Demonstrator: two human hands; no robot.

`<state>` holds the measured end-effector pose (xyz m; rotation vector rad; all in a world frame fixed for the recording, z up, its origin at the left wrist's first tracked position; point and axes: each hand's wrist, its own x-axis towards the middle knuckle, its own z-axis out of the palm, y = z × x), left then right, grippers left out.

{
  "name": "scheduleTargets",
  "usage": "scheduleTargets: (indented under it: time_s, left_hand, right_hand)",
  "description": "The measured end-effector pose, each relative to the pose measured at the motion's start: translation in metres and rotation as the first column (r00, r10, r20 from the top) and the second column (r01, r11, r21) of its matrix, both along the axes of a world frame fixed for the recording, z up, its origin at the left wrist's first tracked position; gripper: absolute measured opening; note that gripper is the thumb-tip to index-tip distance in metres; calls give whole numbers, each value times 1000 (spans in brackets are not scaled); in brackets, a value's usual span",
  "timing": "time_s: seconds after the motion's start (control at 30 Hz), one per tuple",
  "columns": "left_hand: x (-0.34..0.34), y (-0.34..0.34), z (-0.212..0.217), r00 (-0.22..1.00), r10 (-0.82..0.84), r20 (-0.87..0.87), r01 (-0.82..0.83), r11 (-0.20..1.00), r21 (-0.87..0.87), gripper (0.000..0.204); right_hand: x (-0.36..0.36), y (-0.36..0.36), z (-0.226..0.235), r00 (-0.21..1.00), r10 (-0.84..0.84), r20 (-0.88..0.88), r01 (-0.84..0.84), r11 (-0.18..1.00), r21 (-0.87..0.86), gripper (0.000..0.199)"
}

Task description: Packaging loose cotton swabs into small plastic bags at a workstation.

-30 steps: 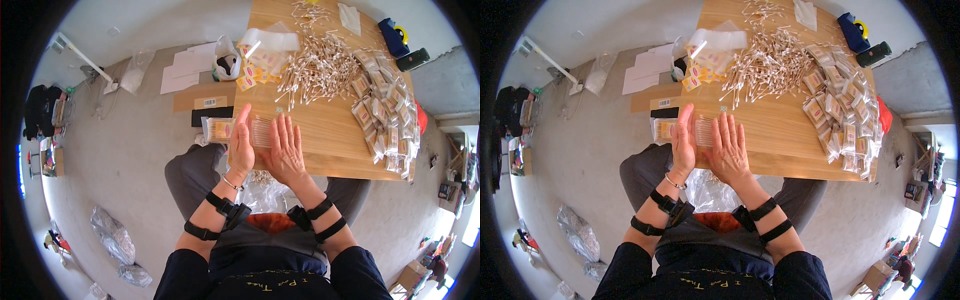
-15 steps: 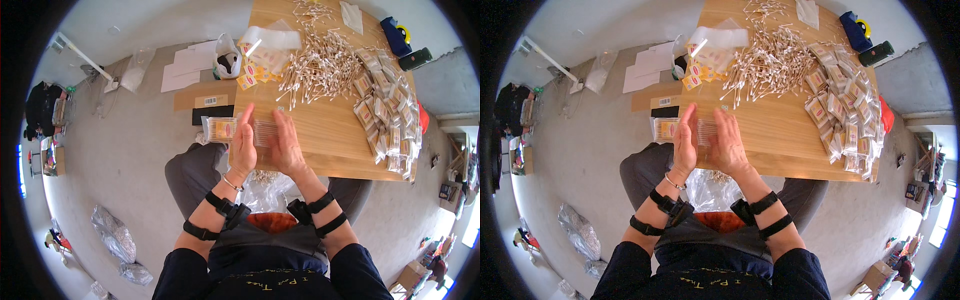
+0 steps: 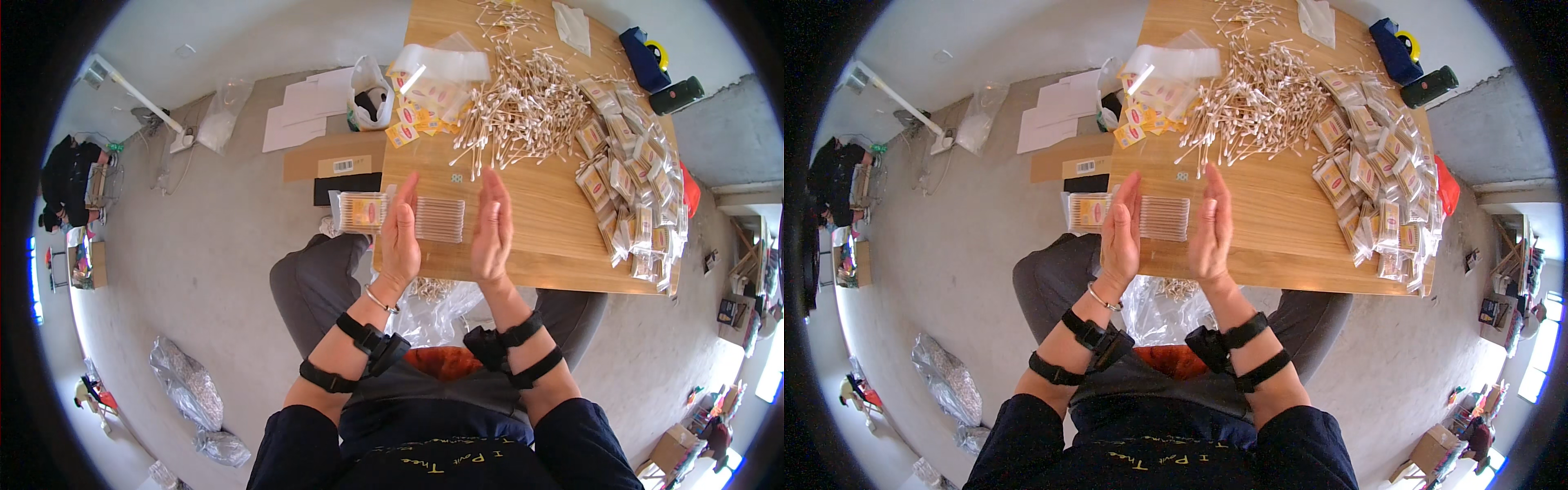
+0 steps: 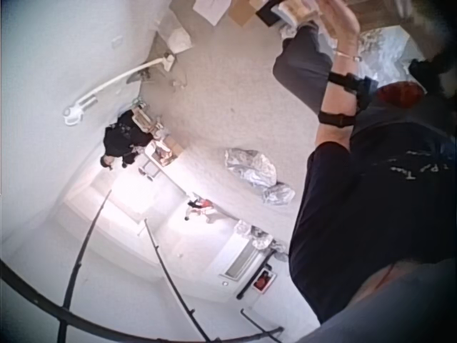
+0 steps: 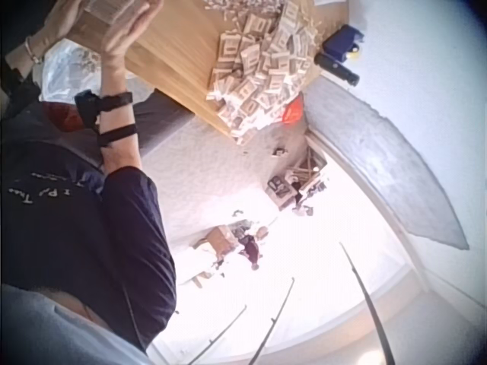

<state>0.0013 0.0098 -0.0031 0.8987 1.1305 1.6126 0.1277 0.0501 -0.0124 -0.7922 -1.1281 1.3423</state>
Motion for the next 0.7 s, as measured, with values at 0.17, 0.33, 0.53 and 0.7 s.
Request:
scheduleTargets:
  time_s: [0.17, 0.33, 0.53, 0.7]
  left_hand:
    - [-4, -2, -4, 999, -13, 35, 13, 1000, 11, 66]
    - [-7, 2, -8, 999, -28, -26, 28, 999, 24, 66]
    - [-5, -5, 4, 997, -28, -71, 28, 1000, 8, 64]
    - [-9, -48, 18, 464, 83, -882, -5, 996, 90, 35]
  right_hand:
    - [26, -14, 11, 597, -96, 797, -219, 936, 277, 64]
    - [13, -24, 19, 32, -170, 985, -498, 852, 163, 92]
    - [10, -25, 17, 29, -211, 977, -500, 843, 197, 95]
    - [11, -23, 14, 43, -224, 974, -481, 850, 216, 97]
